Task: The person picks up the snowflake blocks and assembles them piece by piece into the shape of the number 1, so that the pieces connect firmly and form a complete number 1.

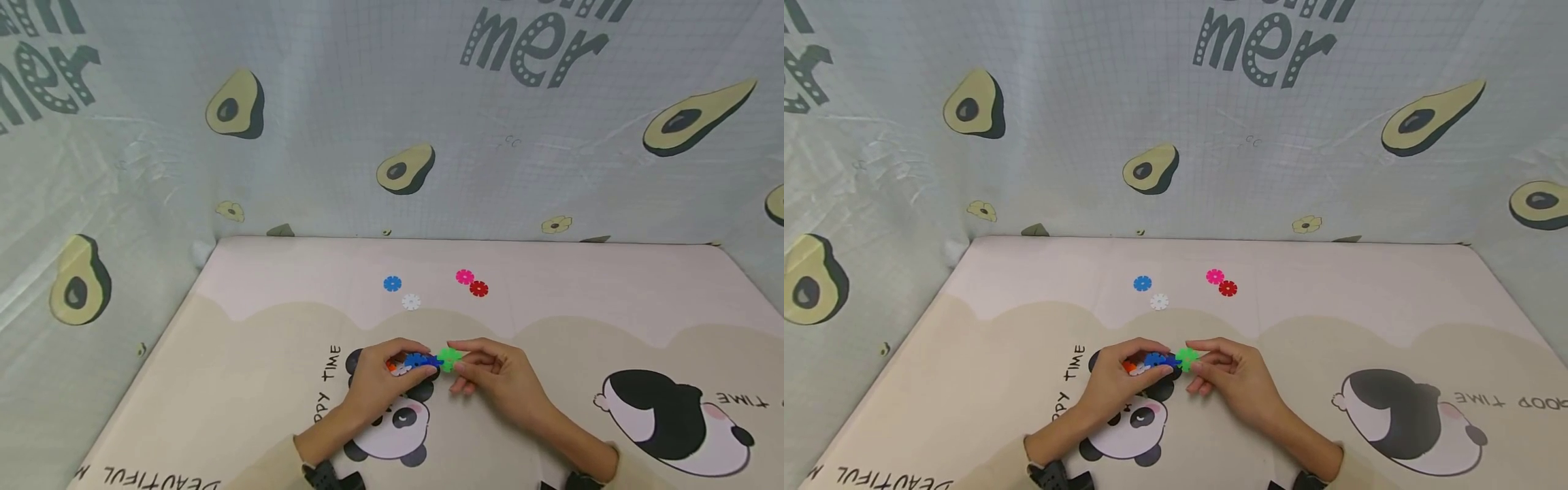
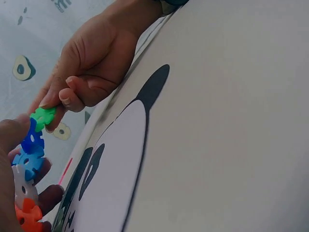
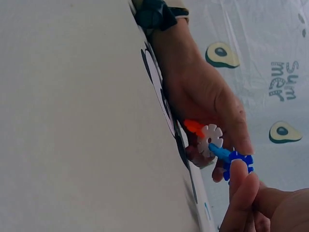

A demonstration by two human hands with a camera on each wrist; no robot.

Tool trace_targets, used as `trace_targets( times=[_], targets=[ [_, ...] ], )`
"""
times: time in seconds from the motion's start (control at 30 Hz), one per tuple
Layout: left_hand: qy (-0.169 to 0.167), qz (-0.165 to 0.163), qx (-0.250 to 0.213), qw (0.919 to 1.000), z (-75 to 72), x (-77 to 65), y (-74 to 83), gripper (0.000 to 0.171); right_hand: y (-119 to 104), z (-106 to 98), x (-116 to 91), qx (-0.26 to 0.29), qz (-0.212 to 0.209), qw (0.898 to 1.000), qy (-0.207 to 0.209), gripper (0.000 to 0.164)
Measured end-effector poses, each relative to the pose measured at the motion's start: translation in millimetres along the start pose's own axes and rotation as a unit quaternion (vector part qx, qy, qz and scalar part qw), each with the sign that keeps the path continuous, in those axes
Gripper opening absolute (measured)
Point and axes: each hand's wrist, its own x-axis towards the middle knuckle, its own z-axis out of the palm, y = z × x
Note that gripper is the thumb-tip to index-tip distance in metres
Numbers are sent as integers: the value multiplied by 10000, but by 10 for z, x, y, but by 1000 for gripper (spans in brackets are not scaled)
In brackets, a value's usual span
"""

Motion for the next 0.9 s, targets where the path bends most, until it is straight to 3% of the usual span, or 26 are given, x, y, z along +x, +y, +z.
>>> trace_targets(
  times=[0.17, 0.27, 0.4, 0.53, 0.9],
  targets=[
    [240, 469, 221, 9984, 38, 2, -253, 26, -6, -4, 9, 216, 383, 9990, -81, 40],
    [271, 751, 226, 9966, 44, 6, -315, 24, -7, -4, 8, 380, 607, 9973, -134, 43],
    [381, 1055, 392, 9929, 48, 25, -346, 17, -8, -4, 6, 524, 778, 9955, -120, 46],
    [469, 1137, 569, 9908, 54, 43, -359, 11, -9, -3, 9, 602, 874, 9943, -113, 47],
    [133, 1552, 699, 9853, 42, 39, -356, 22, -10, 5, 22, 922, 1032, 9903, -107, 47]
  ],
)
